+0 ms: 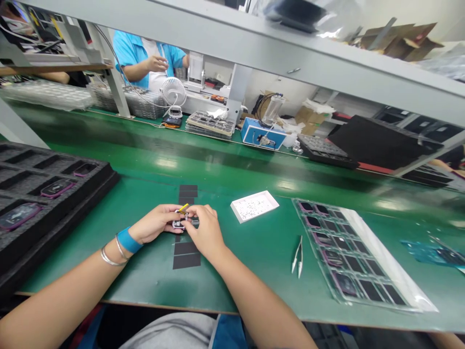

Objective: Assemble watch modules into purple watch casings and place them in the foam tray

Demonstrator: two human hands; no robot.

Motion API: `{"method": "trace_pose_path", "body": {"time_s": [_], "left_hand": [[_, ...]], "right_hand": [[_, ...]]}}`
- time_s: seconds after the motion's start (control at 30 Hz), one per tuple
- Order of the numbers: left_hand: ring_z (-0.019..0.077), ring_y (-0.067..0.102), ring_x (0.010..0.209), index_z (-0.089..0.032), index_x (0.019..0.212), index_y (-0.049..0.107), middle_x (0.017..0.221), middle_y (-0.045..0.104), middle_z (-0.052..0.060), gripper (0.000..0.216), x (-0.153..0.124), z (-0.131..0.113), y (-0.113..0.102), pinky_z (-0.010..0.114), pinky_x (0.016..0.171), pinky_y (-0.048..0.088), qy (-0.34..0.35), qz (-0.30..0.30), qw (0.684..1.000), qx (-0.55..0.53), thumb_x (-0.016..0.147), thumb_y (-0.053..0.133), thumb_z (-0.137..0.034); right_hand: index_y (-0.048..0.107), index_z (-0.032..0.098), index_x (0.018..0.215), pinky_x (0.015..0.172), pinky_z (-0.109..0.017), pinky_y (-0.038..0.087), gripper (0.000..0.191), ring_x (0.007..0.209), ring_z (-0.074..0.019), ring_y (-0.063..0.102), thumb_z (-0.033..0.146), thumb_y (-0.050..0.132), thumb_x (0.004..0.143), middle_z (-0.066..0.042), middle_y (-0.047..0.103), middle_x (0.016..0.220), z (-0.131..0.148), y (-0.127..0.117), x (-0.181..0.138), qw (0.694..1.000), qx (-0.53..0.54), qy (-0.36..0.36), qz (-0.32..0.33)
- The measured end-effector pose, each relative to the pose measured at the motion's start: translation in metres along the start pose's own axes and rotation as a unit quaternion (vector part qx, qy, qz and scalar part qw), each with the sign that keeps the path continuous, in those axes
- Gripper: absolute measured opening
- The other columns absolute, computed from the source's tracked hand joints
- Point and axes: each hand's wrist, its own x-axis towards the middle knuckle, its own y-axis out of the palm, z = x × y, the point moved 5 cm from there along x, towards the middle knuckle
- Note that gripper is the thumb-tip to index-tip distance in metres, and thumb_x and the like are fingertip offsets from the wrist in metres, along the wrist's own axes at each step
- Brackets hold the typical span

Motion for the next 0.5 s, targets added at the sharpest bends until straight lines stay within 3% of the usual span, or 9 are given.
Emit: {"method": "trace_pose_path", "body": {"time_s": [0.33, 0.5], "left_hand": [[0.0146, 0.063, 0.061, -0.011, 0.089, 0.069, 0.068, 0.066, 0.005, 0.028, -0.001, -0.003, 0.000, 0.027, 0.057, 0.056, -0.001, -0.014, 1.000, -0.002, 0.064, 0.072, -0.020], [0.0152, 0.064, 0.062, -0.011, 0.088, 0.067, 0.071, 0.067, 0.007, 0.028, 0.000, -0.002, 0.001, 0.027, 0.059, 0.056, -0.004, -0.004, 1.000, 0.011, 0.063, 0.071, -0.021]], "right_hand": [[0.059, 0.022, 0.083, 0.082, -0.036, 0.044, 0.008, 0.088, -0.0198, 0.054, 0.019, 0.062, 0.076, -0.004, 0.057, 0.089, -0.007, -0.004, 0.005, 0.997, 0.067, 0.033, -0.006], [0.059, 0.022, 0.101, 0.087, -0.036, 0.045, 0.024, 0.097, -0.0205, 0.053, 0.020, 0.060, 0.078, -0.006, 0.055, 0.102, -0.012, -0.005, 0.004, 0.995, 0.079, 0.047, -0.024]]}}
